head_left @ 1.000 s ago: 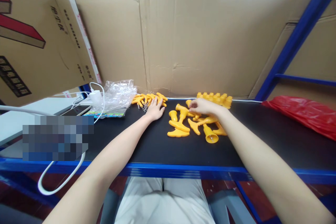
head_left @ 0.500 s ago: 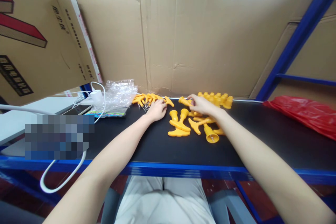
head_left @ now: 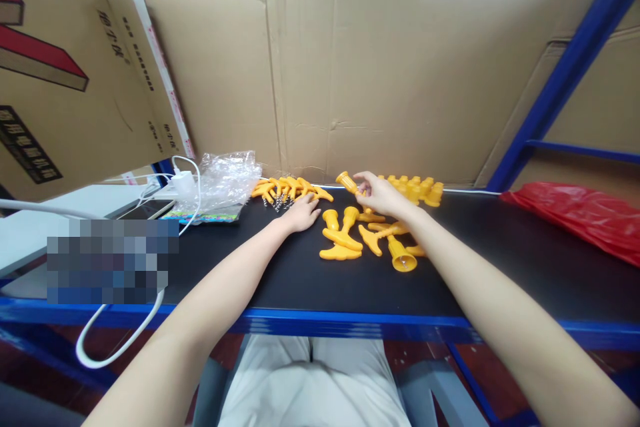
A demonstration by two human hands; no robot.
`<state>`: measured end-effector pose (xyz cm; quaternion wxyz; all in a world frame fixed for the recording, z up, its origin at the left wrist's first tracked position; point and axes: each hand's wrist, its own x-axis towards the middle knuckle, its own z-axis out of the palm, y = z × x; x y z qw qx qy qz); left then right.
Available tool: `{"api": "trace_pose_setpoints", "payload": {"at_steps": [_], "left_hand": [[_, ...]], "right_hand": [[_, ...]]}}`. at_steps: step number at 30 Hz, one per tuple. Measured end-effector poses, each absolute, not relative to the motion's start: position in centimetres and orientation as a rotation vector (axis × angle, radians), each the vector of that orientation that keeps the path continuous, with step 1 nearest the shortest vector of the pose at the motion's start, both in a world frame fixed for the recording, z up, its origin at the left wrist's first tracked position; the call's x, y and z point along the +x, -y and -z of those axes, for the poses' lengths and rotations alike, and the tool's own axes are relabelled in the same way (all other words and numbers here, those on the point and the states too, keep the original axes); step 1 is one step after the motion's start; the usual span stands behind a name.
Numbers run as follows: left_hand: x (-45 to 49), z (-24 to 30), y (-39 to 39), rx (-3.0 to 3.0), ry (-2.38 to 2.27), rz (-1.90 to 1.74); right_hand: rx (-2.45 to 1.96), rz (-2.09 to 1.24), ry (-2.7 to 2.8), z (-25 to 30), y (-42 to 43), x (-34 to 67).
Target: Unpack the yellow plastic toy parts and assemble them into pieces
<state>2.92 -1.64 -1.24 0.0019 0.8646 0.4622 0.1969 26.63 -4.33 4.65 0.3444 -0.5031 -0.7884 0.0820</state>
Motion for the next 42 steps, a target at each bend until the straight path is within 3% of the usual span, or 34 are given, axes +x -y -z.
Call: {"api": "trace_pose_setpoints", "payload": {"at_steps": [10, 24, 28, 35, 42], "left_hand": [[4.0, -3.1, 5.3, 2.694, -1.262, -1.231], [5.2, -4.6, 7.1, 2.898, -1.197, -1.420], [4.1, -5.0, 6.8, 3.070, -1.190, -1.358], [3.2, -5.2, 6.4, 3.357, -1.104, -1.162], [3.2, -5.1, 6.5, 3.372, -1.034, -1.060]], "right_hand": [[-1.009, -0.788, 1.655, -5.9, 5.5, 24.8], [-0.719, -1.122, 1.394, -6.9, 7.4, 22.1], [-0.797, -0.879, 1.563, -7.4, 7.4, 23.1], [-0.963, 0.020, 2.191, -7.2, 7.7, 23.9], [-1.124, 0.429, 2.489, -7.2, 8.2, 23.8]]}}
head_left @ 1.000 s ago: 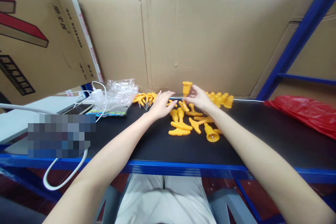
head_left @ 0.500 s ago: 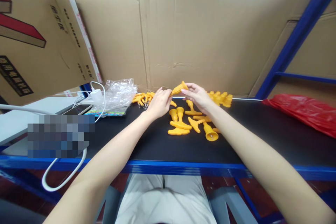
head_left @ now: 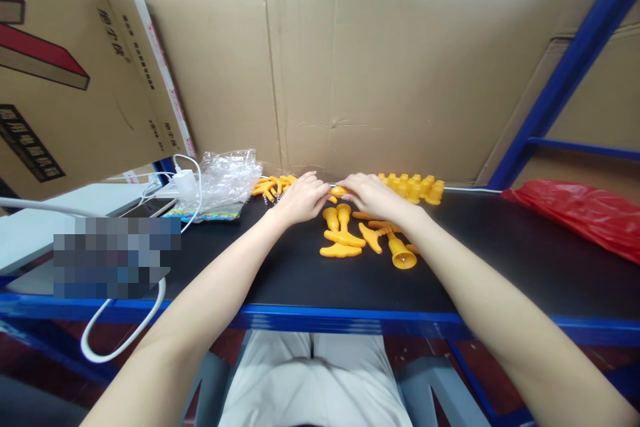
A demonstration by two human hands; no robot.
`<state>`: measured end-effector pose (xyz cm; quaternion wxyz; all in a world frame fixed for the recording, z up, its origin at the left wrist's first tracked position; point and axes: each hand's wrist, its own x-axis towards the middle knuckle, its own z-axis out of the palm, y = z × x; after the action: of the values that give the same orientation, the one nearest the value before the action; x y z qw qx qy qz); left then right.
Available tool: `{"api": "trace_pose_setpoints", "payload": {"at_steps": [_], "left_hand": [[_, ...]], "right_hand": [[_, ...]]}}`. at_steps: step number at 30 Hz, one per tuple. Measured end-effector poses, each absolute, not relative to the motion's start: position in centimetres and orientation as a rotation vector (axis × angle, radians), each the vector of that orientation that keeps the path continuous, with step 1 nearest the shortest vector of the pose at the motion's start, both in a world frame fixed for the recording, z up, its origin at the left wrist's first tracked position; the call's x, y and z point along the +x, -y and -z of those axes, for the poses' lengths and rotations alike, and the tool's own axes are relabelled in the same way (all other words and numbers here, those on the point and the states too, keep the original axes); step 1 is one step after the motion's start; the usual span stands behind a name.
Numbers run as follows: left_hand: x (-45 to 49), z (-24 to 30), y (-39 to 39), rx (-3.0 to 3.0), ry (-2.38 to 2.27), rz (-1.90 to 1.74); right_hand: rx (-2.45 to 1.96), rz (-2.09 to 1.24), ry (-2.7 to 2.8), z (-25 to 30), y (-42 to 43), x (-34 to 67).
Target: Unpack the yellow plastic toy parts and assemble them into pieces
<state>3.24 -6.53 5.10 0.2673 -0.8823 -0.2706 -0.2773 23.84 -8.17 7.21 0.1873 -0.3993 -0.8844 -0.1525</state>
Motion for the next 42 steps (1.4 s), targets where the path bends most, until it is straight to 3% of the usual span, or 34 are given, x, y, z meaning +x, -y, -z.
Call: {"api": "trace_pose_setpoints", "payload": {"at_steps": [7, 18, 30, 42], "left_hand": [[3.5, -5.2, 6.3, -2.477, 0.862, 0.977], [4.4, -6.3, 7.1, -3.007, 1.671, 1.605], [3.7, -5.2, 6.7, -2.726, 1.255, 1.235], [3.5, -5.1, 6.4, -2.817, 1.530, 1.223]], "right_hand": [[-1.105, 0.894, 2.377, -7.4, 8.9, 22.9], [-1.052, 1.118, 2.236, -7.6, 8.8, 22.6], [-0.910, 0.905, 2.444, -6.2, 7.4, 23.6], [-1.343, 0.931, 2.285, -8.0, 7.5, 25.5]]}}
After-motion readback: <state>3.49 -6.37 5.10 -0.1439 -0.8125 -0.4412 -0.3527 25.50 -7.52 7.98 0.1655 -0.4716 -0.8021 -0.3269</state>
